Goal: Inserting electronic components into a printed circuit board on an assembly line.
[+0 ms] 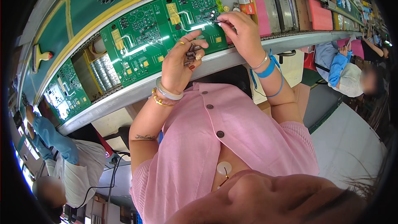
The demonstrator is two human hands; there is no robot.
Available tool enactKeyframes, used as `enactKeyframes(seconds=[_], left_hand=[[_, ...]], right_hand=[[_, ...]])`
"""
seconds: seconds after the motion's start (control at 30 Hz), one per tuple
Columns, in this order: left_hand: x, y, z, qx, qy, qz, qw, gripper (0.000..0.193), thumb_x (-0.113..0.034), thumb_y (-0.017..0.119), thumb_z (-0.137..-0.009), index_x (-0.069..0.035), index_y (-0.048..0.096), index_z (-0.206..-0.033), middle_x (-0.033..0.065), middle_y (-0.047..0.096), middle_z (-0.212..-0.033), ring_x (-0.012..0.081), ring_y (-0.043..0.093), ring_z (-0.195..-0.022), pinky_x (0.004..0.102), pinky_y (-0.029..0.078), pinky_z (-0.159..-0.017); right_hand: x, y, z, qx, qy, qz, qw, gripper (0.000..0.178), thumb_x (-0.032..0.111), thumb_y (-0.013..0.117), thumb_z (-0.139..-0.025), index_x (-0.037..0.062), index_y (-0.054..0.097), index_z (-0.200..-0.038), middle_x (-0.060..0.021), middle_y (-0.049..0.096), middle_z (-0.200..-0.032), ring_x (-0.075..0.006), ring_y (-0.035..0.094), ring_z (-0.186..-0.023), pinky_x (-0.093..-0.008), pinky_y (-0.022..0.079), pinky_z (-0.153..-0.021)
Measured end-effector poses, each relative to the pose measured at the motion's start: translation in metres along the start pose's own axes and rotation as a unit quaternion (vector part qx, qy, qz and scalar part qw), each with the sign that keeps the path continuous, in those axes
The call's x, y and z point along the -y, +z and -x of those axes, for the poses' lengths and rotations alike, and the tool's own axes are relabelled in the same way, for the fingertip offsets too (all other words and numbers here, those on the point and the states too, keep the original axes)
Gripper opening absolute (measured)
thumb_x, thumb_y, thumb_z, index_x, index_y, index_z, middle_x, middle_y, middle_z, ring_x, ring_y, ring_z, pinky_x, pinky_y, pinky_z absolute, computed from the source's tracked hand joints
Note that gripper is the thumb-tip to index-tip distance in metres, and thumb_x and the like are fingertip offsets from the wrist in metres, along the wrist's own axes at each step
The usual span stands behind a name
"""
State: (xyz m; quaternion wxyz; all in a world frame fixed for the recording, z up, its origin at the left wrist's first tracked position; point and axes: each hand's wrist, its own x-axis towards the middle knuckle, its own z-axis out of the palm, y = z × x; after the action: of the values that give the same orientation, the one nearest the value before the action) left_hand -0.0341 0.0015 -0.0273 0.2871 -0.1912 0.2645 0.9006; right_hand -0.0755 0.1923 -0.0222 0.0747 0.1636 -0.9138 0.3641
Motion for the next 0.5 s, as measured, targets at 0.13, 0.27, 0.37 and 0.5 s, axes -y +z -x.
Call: enactKeyframes(seconds=[0.13, 0.27, 0.37, 0.5], left_hand=[[0.0005, -0.0018, 0.0024, 0.011, 0.020, -0.018, 1.000, 0.028, -0.023, 0.037, -0.097, 0.000, 0.053, -0.103, 0.0143, 0.060, -0.094, 0.0089, 0.044, -0.062, 0.0186, 0.029, -0.046], [0.0024, -0.0054, 0.0020, 0.035, 0.024, -0.019, 0.999, 0.032, -0.030, 0.041, -0.097, -0.001, 0.054, -0.099, 0.0133, 0.062, -0.094, 0.0075, 0.042, -0.059, 0.0179, 0.029, -0.045], [0.0012, -0.0036, 0.0024, 0.014, 0.025, -0.060, 0.998, 0.034, -0.032, 0.046, -0.095, 0.000, 0.056, -0.102, 0.0068, 0.060, -0.084, 0.0052, 0.039, -0.056, 0.0176, 0.027, -0.044], [-0.0034, -0.0007, 0.0046, 0.035, -0.008, -0.044, 0.998, 0.037, -0.033, 0.047, -0.094, 0.000, 0.055, -0.111, -0.0022, 0.045, -0.067, 0.0029, 0.033, -0.051, 0.0169, 0.024, -0.042]], right_hand=[[-0.0042, 0.0036, -0.0014, -0.008, -0.019, 0.018, 1.000, 0.013, 0.004, 0.063, -0.074, 0.0058, 0.059, -0.087, -0.0079, 0.058, -0.080, -0.0276, 0.056, -0.076, -0.0356, 0.044, -0.065], [-0.0043, 0.0039, -0.0036, 0.003, -0.019, 0.026, 0.999, 0.012, 0.005, 0.063, -0.074, 0.0060, 0.059, -0.086, -0.0080, 0.057, -0.080, -0.0277, 0.055, -0.075, -0.0358, 0.044, -0.065], [-0.0030, 0.0033, -0.0046, 0.009, -0.022, 0.021, 1.000, 0.012, 0.005, 0.063, -0.074, 0.0059, 0.059, -0.084, -0.0080, 0.057, -0.079, -0.0277, 0.055, -0.074, -0.0360, 0.044, -0.064], [-0.0010, 0.0022, -0.0071, 0.011, -0.031, 0.051, 0.998, 0.013, 0.004, 0.065, -0.073, 0.0049, 0.060, -0.084, -0.0073, 0.058, -0.077, -0.0253, 0.057, -0.072, -0.0337, 0.045, -0.063]])
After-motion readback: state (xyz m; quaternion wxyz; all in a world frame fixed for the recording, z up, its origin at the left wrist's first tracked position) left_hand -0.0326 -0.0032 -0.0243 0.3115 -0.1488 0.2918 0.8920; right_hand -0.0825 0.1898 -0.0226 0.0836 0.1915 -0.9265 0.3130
